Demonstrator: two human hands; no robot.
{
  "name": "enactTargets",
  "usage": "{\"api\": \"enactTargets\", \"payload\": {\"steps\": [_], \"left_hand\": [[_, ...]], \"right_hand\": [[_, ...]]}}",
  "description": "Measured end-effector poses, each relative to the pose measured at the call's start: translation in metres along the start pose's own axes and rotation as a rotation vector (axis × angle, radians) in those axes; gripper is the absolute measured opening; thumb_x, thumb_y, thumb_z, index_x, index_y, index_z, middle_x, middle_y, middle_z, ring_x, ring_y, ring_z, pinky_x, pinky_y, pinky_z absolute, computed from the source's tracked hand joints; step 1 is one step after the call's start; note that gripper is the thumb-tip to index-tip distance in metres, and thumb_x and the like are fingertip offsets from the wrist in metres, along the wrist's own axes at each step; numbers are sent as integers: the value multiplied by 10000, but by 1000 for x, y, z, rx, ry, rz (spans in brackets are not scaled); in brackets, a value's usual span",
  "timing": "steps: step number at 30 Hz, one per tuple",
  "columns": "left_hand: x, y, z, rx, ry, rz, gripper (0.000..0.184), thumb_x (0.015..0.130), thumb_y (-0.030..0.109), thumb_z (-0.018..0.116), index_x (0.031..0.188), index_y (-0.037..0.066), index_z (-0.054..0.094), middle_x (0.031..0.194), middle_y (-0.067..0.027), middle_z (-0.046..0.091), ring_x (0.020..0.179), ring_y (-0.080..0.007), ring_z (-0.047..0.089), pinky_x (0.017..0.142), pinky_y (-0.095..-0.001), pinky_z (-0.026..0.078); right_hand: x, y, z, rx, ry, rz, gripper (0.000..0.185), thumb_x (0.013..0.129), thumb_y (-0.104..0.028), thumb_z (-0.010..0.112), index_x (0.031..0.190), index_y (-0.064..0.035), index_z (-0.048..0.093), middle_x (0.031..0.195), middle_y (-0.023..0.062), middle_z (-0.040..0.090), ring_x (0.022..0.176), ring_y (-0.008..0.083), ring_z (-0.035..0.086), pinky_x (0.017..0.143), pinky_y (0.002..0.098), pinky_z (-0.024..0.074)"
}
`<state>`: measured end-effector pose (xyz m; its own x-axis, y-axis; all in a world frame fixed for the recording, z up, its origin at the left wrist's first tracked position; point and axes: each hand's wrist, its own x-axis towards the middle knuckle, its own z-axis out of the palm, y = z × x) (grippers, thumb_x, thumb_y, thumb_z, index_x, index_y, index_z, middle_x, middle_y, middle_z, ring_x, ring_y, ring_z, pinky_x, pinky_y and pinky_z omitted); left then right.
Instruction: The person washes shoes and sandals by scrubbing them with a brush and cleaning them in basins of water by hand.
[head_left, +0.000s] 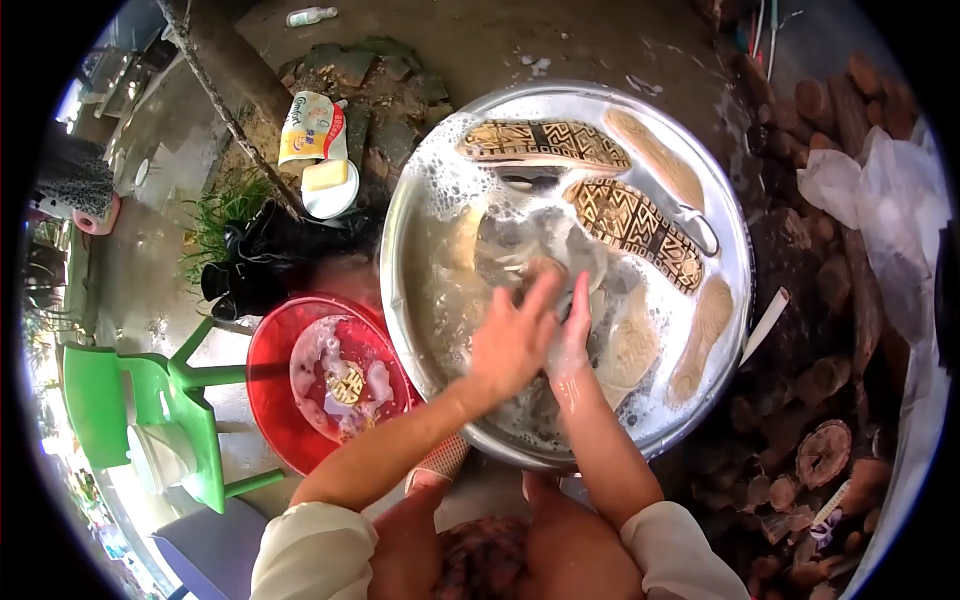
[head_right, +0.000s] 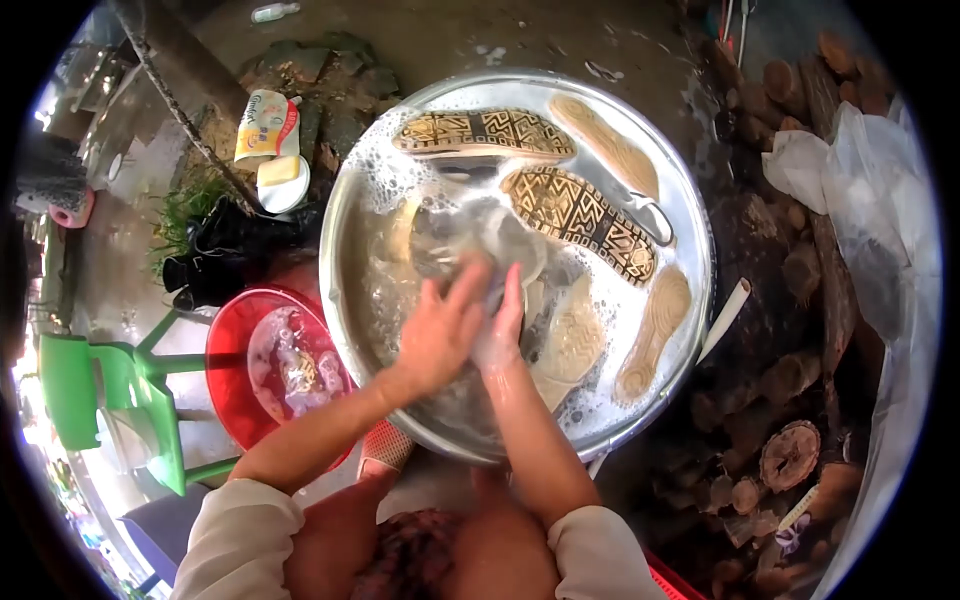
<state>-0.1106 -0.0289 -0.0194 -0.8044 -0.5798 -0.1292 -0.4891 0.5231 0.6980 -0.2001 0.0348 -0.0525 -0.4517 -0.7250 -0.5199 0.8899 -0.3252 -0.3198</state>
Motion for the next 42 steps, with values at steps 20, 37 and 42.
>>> {"api": "enactTargets", "payload": {"steps": [20, 37, 42], "left_hand": [[-10, -3, 3, 224, -7, 173, 477, 959, 246, 546, 1410, 314, 404, 1076, -221, 471, 926, -426, 591, 789, -495, 551], [12, -7, -1, 308, 15, 207, 513, 906, 155, 563, 1385, 288, 441, 996, -184, 467, 858, -358, 564, 703, -447, 540], [71, -45, -13, 401, 296, 120, 444, 947, 247, 564, 1376, 310, 472, 1001, -198, 480, 859, -380, 578, 751, -458, 531]], "right_hand": [[-4, -6, -20, -103, 87, 21, 693, 992, -620, 356, 1303, -30, 543, 1245, 117, 614, 1133, 266, 585, 1009, 392, 449], [-17, 3, 10, -259, 270, -182, 697, 967, -657, 384, 1265, -53, 567, 1154, 87, 629, 1104, 228, 586, 983, 369, 453], [-23, 7, 12, -316, 51, -98, 516, 1007, -432, 486, 1320, -25, 534, 1217, 69, 619, 1122, 181, 566, 1002, 321, 409]]}}
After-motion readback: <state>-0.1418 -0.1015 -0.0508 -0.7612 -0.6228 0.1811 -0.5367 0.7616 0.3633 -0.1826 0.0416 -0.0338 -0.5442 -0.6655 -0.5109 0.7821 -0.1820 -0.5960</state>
